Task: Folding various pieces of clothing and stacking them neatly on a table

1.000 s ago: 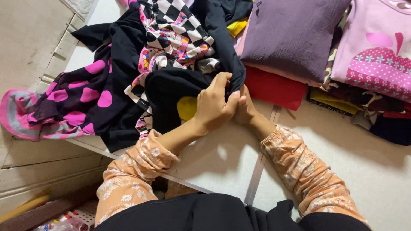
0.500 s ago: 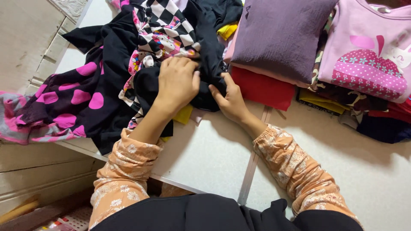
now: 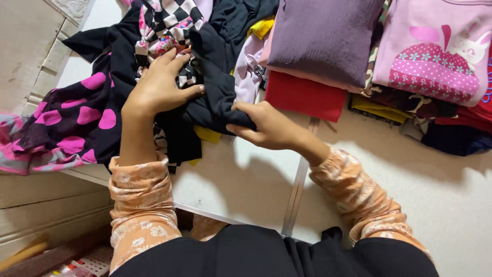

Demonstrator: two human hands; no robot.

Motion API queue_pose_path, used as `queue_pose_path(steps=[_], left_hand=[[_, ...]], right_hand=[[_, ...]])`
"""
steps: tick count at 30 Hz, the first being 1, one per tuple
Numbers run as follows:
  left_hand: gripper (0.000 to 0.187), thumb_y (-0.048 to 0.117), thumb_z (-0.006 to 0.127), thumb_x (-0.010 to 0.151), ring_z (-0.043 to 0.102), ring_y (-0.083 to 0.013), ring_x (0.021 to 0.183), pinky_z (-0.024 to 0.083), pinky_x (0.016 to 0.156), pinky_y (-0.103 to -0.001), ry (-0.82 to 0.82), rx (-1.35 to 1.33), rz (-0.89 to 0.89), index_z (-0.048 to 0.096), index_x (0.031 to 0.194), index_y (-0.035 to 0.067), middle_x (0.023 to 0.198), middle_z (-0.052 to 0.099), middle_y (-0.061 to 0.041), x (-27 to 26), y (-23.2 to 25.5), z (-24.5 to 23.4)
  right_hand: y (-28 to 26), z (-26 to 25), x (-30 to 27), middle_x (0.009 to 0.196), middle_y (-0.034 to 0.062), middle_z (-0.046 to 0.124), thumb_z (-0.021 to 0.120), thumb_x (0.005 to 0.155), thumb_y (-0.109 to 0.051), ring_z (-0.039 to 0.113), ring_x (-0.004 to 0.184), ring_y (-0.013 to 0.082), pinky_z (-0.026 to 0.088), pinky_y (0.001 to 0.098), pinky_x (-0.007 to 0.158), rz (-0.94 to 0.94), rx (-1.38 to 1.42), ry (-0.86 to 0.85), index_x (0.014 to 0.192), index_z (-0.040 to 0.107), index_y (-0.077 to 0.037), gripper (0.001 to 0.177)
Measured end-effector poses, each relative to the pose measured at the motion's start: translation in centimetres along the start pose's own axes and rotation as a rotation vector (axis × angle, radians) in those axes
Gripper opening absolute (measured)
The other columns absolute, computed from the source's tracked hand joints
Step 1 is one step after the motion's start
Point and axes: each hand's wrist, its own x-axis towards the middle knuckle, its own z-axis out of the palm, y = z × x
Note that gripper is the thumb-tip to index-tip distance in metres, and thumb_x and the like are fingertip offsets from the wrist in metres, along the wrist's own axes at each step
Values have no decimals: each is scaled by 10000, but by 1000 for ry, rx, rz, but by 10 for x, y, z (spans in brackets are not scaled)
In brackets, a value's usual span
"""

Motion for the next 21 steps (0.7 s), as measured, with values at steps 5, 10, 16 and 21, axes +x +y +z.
queue_pose_path(steps=[5,10,16,21], left_hand=[[745,504,636,941,329,-368,1472,214,1198,-451,68,-86,32,481,1518,60,1585,394,-233,4,-4,3],[688,538,599,944,347,-313,1434,287,1029,-736,63,-116,-116,508,1504,150,1534,434,-91,-2,20,-6],[557,373,699,955,407,-353,1319,458,945,-600,173,-25,-96,567,1357,10,1343,484,-161,9,-5,15],[421,217,756,835,497,-429,1132,511,815,-600,378,235,-48,675,1184,-4,1285,557,-159,22,-36,31]], right_hand=[[-53,-58,-17,728,93,575,665,1005,-203,513,555,241,392,377,545,-48,-85,-172,1016,549,-53,191],[-80,-95,-48,604,79,517,755,948,-257,417,462,252,335,383,482,60,-201,-265,928,564,-88,257],[-100,-128,-82,598,57,578,806,868,-339,541,412,306,414,398,450,89,-306,-324,1024,648,-168,281],[-91,-159,-130,561,59,556,702,890,-425,528,441,342,346,460,423,-105,-211,-423,992,644,-104,342]])
